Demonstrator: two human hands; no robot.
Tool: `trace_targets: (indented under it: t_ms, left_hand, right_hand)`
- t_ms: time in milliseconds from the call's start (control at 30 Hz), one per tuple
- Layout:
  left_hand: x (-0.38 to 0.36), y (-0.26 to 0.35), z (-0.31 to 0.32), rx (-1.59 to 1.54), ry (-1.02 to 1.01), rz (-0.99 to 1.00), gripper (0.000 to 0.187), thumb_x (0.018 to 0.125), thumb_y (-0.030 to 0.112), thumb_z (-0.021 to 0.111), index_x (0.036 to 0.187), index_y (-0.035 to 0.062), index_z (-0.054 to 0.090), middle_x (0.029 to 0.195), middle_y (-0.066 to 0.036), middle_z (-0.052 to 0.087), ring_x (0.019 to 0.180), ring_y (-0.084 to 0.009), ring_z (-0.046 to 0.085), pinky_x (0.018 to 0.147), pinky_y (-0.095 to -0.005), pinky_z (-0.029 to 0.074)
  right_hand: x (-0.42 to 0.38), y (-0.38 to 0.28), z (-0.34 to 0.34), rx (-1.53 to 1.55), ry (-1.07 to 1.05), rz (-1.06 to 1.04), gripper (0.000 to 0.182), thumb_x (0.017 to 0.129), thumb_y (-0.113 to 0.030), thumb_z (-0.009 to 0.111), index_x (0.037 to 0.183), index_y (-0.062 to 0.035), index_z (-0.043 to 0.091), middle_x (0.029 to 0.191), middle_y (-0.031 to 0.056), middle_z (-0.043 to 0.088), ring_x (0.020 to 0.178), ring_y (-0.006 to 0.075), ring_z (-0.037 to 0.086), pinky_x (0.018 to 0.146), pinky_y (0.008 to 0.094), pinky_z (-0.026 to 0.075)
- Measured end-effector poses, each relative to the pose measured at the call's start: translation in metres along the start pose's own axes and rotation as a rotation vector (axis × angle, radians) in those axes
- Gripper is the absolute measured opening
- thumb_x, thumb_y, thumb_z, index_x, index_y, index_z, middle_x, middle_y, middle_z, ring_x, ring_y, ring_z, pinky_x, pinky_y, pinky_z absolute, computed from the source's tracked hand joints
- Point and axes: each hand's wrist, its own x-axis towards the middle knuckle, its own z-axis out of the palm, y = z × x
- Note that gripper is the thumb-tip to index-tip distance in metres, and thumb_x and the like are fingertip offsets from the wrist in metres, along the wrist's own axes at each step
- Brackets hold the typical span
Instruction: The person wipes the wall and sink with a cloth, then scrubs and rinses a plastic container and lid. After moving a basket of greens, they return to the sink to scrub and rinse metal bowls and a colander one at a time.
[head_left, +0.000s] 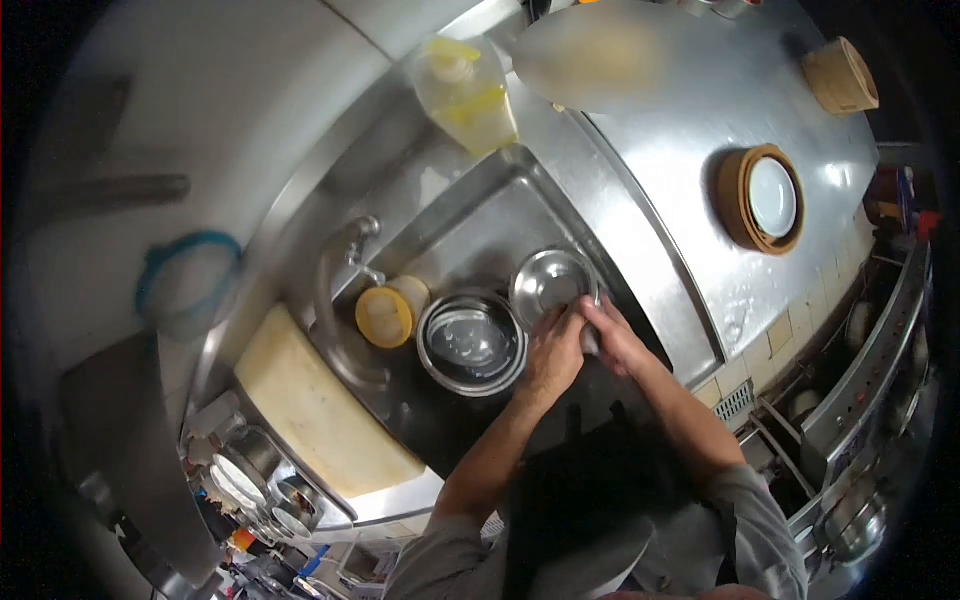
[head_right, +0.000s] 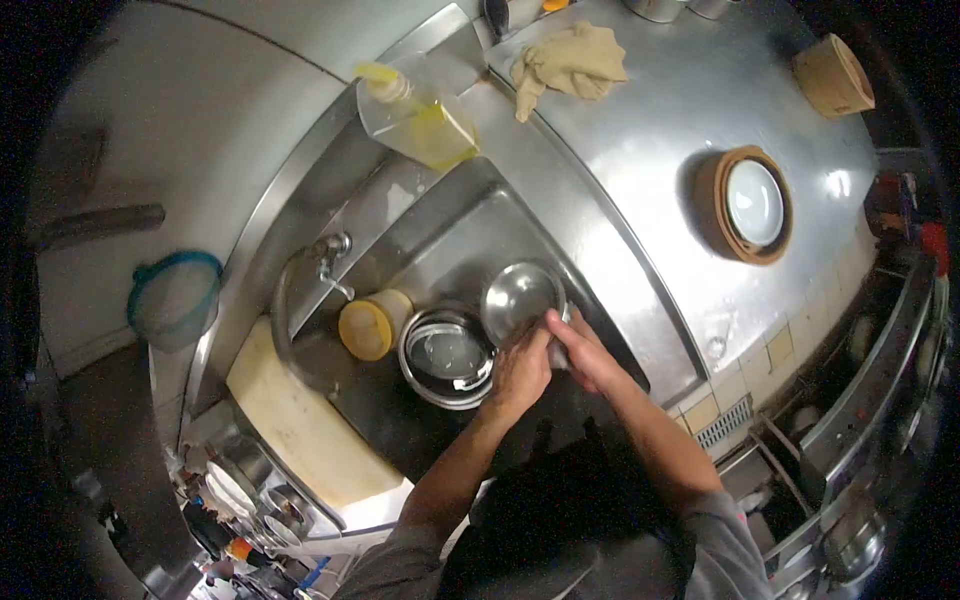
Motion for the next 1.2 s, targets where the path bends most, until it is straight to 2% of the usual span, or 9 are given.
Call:
trace_targets:
  t_ms: [200, 267, 367, 400, 467, 633, 767, 933, 1200]
  left_hand:
    - [-0.058, 0.027, -0.081, 0.110, -0.119, 0.299, 0.048, 0.090, 0.019, 0.071, 0.134, 0.0014, 0.061, 0.139, -0.019, 0.060, 0.144, -0.0393, 0.041, 0.122, -0.0555, 0.025]
    - [-0.085, 0.032, -0.102, 0.241, 0.195, 0.160, 0.068, 0.085, 0.030, 0.079, 0.141, 0.0000, 0.055, 0.146, -0.022, 0.053, 0.148, -0.0409, 0.032, 0.123, -0.0562, 0.019]
    - [-0.085, 0.020, -0.094, -0.374, 0.777, -0.107, 0.068, 0.089, 0.023, 0.079, 0.146, -0.0005, 0.050, 0.149, -0.019, 0.050, 0.145, -0.0334, 0.040, 0.121, -0.0455, 0.024]
    - [-0.083, 0.016, -0.091, -0.369, 0.807, -0.115, 0.068, 0.089, 0.023, 0.079, 0.146, -0.0005, 0.050, 0.149, -0.019, 0.050, 0.145, -0.0334, 0.040, 0.121, -0.0455, 0.024]
    - [-0.086, 0.010, -0.093, -1.415, 0.539, -0.452, 0.053, 0.097, 0.009, 0.066, 0.146, 0.0002, 0.050, 0.144, -0.015, 0.055, 0.139, -0.0260, 0.047, 0.118, -0.0393, 0.032]
    - [-0.116, -0.003, -0.110, -1.521, 0.775, -0.387, 0.042, 0.102, 0.007, 0.058, 0.143, 0.0011, 0.052, 0.131, -0.012, 0.063, 0.118, -0.0203, 0.060, 0.100, -0.0335, 0.048]
    - [-0.121, -0.010, -0.077, -1.041, 0.555, -0.460, 0.050, 0.109, 0.029, 0.049, 0.151, 0.0031, 0.045, 0.151, -0.018, 0.050, 0.139, -0.0293, 0.046, 0.116, -0.0383, 0.035]
    - [-0.115, 0.033, -0.084, -1.119, 0.534, -0.325, 0.061, 0.109, 0.041, 0.047, 0.156, 0.0041, 0.037, 0.153, -0.020, 0.047, 0.141, -0.0271, 0.043, 0.116, -0.0368, 0.033]
    - [-0.124, 0.044, -0.071, -1.133, 0.608, -0.315, 0.043, 0.108, 0.033, 0.052, 0.136, 0.0010, 0.055, 0.126, -0.013, 0.063, 0.114, -0.0174, 0.056, 0.097, -0.0349, 0.046]
  right_hand:
    - [0.007, 0.026, 0.007, -0.126, -0.160, -0.252, 0.063, 0.097, -0.024, 0.071, 0.147, 0.0024, 0.044, 0.134, 0.0187, 0.061, 0.121, 0.0242, 0.058, 0.103, 0.0363, 0.047]
    - [0.000, 0.019, 0.020, -0.447, -0.209, -0.468, 0.053, 0.097, -0.026, 0.071, 0.139, 0.0034, 0.054, 0.121, 0.0155, 0.068, 0.113, 0.0217, 0.063, 0.099, 0.0356, 0.049]
    - [-0.018, 0.009, 0.037, -0.578, -0.208, -0.482, 0.045, 0.098, -0.030, 0.070, 0.127, 0.0035, 0.063, 0.115, 0.0142, 0.072, 0.108, 0.0207, 0.065, 0.096, 0.0356, 0.050]
    - [-0.022, 0.009, 0.041, -0.650, -0.246, -0.522, 0.045, 0.098, -0.032, 0.070, 0.125, 0.0031, 0.065, 0.113, 0.0143, 0.072, 0.106, 0.0209, 0.066, 0.095, 0.0358, 0.050]
    - [-0.019, 0.015, 0.037, -0.690, -0.274, -0.566, 0.046, 0.098, -0.037, 0.069, 0.121, 0.0022, 0.067, 0.109, 0.0159, 0.073, 0.103, 0.0214, 0.067, 0.093, 0.0367, 0.051]
    - [-0.047, -0.006, 0.013, -1.066, -0.237, -0.650, 0.049, 0.099, -0.044, 0.064, 0.118, 0.0006, 0.065, 0.105, 0.0200, 0.072, 0.099, 0.0280, 0.071, 0.089, 0.0380, 0.053]
    - [-0.085, -0.019, 0.062, -1.029, -0.183, -0.630, 0.051, 0.101, -0.037, 0.063, 0.133, 0.0003, 0.052, 0.119, 0.0240, 0.065, 0.113, 0.0352, 0.064, 0.098, 0.0404, 0.048]
    - [-0.086, 0.020, 0.088, -1.529, -0.293, -1.268, 0.047, 0.088, -0.016, 0.070, 0.131, -0.0045, 0.054, 0.127, 0.0205, 0.054, 0.122, 0.0389, 0.051, 0.105, 0.0488, 0.039]
    - [-0.074, 0.010, 0.096, -1.550, -0.310, -1.161, 0.041, 0.081, -0.004, 0.067, 0.120, -0.0037, 0.057, 0.115, 0.0218, 0.058, 0.113, 0.0413, 0.055, 0.095, 0.0488, 0.045]
